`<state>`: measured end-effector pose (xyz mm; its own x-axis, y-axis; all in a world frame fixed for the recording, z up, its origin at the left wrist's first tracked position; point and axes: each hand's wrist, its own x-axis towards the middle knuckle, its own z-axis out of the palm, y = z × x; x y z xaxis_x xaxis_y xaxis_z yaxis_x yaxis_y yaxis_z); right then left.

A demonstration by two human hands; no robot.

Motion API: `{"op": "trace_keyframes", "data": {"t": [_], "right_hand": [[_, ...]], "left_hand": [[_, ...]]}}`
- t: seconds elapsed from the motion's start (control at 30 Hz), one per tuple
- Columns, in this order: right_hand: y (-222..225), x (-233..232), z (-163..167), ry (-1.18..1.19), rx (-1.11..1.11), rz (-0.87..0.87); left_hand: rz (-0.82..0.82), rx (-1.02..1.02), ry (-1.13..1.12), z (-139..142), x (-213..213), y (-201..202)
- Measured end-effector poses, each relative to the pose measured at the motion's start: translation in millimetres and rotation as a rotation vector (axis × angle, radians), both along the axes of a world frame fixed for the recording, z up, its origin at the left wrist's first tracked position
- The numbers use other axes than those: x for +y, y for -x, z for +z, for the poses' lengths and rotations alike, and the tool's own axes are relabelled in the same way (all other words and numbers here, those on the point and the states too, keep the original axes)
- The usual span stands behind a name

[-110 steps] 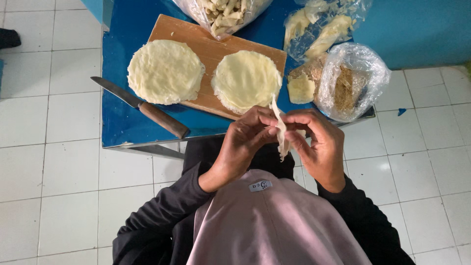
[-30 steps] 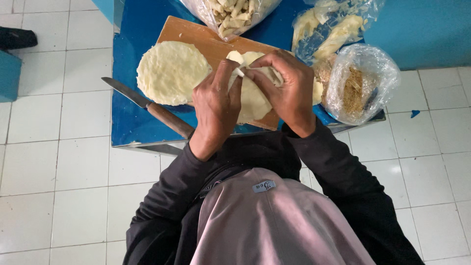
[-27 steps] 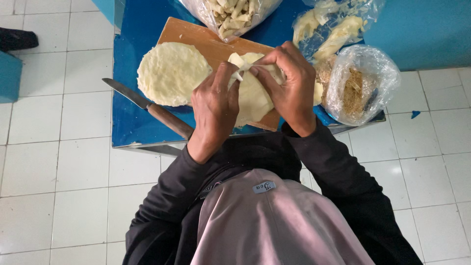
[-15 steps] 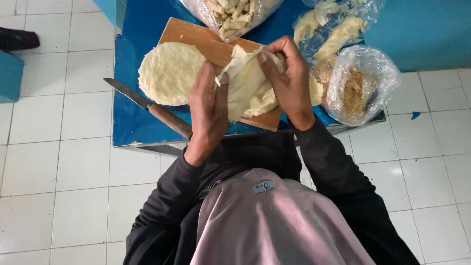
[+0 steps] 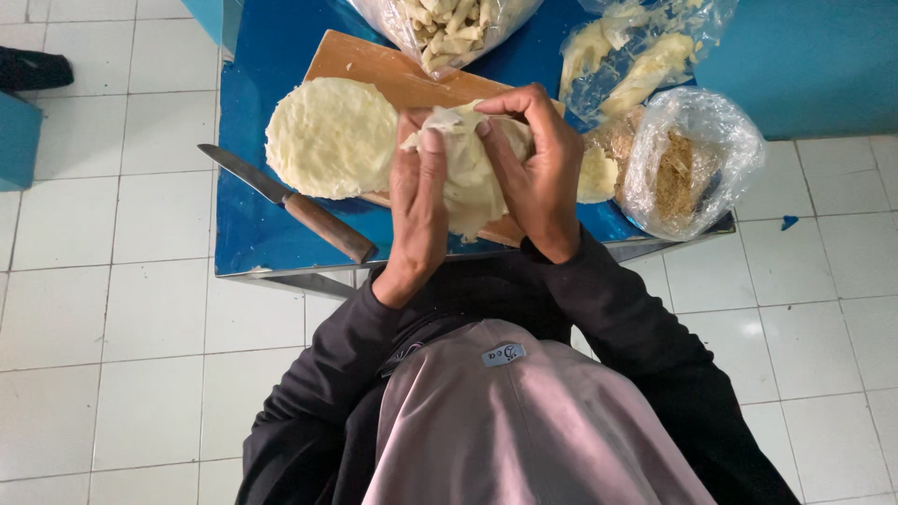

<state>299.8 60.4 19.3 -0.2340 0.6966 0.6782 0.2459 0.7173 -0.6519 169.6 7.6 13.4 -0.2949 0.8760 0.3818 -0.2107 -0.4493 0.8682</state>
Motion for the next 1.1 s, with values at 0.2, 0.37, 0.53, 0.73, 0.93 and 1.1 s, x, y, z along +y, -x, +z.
{"op": "trace_keyframes", "data": {"t": [0.2,0.37,0.53,0.73,0.93,1.1], "right_hand": [[-9.5,-1.5,4.7,-0.178,-0.074,-0.043],[-17.1,5.9,0.3,-0.213,-0.153,-0.136],[-20.8,23.4,-11.6,-0.12,0.008,-0.137],[-20.5,28.9,-13.3,0.43,0.355,0.329],[-18.5,23.6,-7.5,0.151,-0.082,0.146],[-14.7,30.9,-8.7,0.078,-0.037,-0.016]], "left_hand": [[0.182,0.452,0.072,1.0,8.1,5.1],[0.278,0.598,-0.06,-1.7,8.2,20.3],[0.363,0.445,-0.018,-12.4,9.4,20.5],[0.324,0.383,-0.05,-19.1,15.4,20.8],[0.214,0.379,-0.062,-14.4,14.1,19.8],[0.232,0.466,-0.004,-10.4,18.2,18.2]]}}
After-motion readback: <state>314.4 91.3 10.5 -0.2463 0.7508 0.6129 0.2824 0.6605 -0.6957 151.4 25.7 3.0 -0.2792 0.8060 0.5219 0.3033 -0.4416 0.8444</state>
